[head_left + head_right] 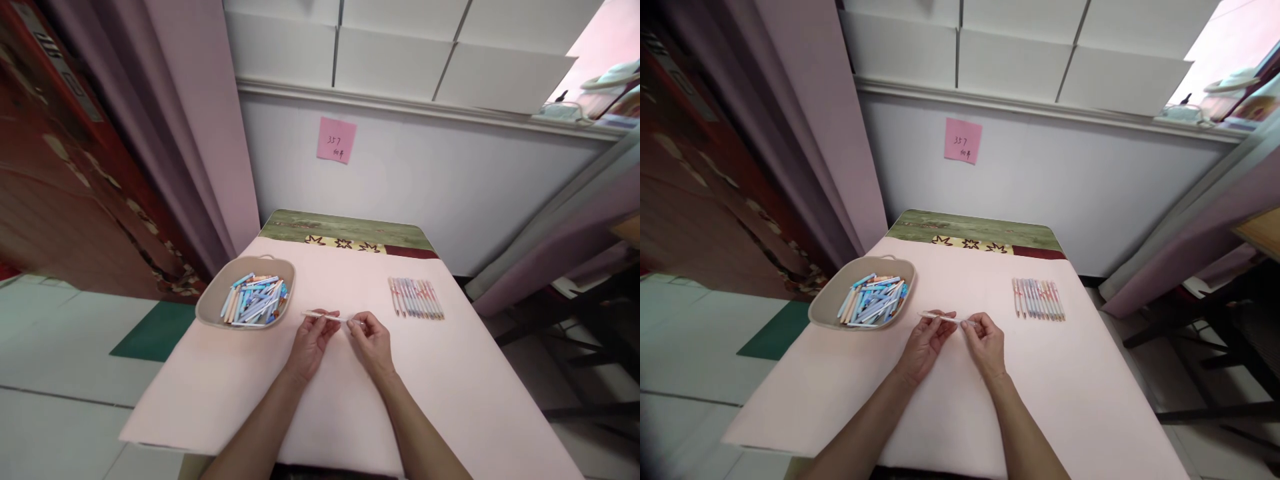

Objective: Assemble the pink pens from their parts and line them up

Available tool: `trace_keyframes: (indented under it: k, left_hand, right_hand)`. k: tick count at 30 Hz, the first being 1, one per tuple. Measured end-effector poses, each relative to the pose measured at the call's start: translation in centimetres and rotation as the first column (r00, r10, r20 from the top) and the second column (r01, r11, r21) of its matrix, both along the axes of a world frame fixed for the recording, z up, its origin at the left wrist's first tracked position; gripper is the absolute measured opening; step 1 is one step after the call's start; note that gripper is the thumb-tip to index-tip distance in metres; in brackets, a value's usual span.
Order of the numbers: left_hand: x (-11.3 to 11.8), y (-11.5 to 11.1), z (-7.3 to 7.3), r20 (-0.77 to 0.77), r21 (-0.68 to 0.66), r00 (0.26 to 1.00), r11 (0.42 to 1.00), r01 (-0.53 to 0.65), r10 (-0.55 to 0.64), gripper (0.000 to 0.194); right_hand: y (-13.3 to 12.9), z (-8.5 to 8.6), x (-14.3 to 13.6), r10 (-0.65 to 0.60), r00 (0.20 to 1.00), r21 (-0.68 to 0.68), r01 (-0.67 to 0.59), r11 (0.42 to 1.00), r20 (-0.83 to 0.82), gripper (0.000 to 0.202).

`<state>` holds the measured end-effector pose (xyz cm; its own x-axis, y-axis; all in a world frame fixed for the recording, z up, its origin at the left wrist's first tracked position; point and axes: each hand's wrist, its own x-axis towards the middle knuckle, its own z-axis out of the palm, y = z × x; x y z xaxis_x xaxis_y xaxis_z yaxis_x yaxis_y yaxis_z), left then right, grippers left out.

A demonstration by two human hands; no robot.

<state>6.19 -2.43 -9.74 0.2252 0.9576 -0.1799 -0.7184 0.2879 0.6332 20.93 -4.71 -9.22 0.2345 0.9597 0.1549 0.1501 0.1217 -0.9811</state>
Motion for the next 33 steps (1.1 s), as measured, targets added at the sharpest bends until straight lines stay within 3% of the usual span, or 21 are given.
trace_keyframes:
  k: [4,8,17,19,22,25,28,33]
  left_hand:
    - [0.06,-0.07,0.05,-0.016,0.017,1.0,1.0,0.016,-0.015,0.02]
    - [0.11,-0.03,-0.05,-0.021,0.025,1.0,1.0,0.01,-0.009,0.019]
    - [0.03,-0.17,0.07,-0.047,0.021,0.998,0.999,0.049,-0.048,0.022]
    - [0.07,-0.17,-0.01,-0.042,0.02,0.999,0.999,0.031,-0.03,0.022]
    - [0.09,-0.09,-0.17,-0.014,0.01,1.0,1.0,-0.013,0.013,0.022]
    - [0.08,-0.02,-0.21,-0.006,-0.012,1.0,1.0,-0.022,0.022,0.022]
    - [0.07,0.0,-0.19,-0.01,-0.021,1.0,1.0,-0.013,0.012,0.023]
    - [0.04,0.02,-0.27,0.005,0.005,1.0,1.0,-0.014,0.014,0.021]
  right_hand:
    - [0.18,-0.38,0.12,-0.054,0.998,-0.019,0.054,0.998,0.022,0.027]
    - [0.09,-0.17,0.08,-0.028,0.997,0.0,0.028,1.0,0.066,0.027]
    - [-0.32,-0.09,0.65,-0.028,0.956,-0.017,0.034,0.999,0.292,0.039]
    - [-0.34,0.0,0.56,-0.022,0.961,0.005,0.021,1.0,0.275,0.026]
    - [-0.33,0.13,0.28,-0.009,0.981,0.057,-0.002,0.998,0.195,0.034]
    - [-0.29,0.04,0.27,-0.003,0.985,0.041,-0.004,0.999,0.175,0.021]
    - [-0.25,-0.11,0.45,0.014,0.978,-0.011,-0.012,1.0,0.206,0.029]
    - [-0.26,0.09,0.35,-0.003,0.973,0.032,-0.005,0.999,0.231,0.028]
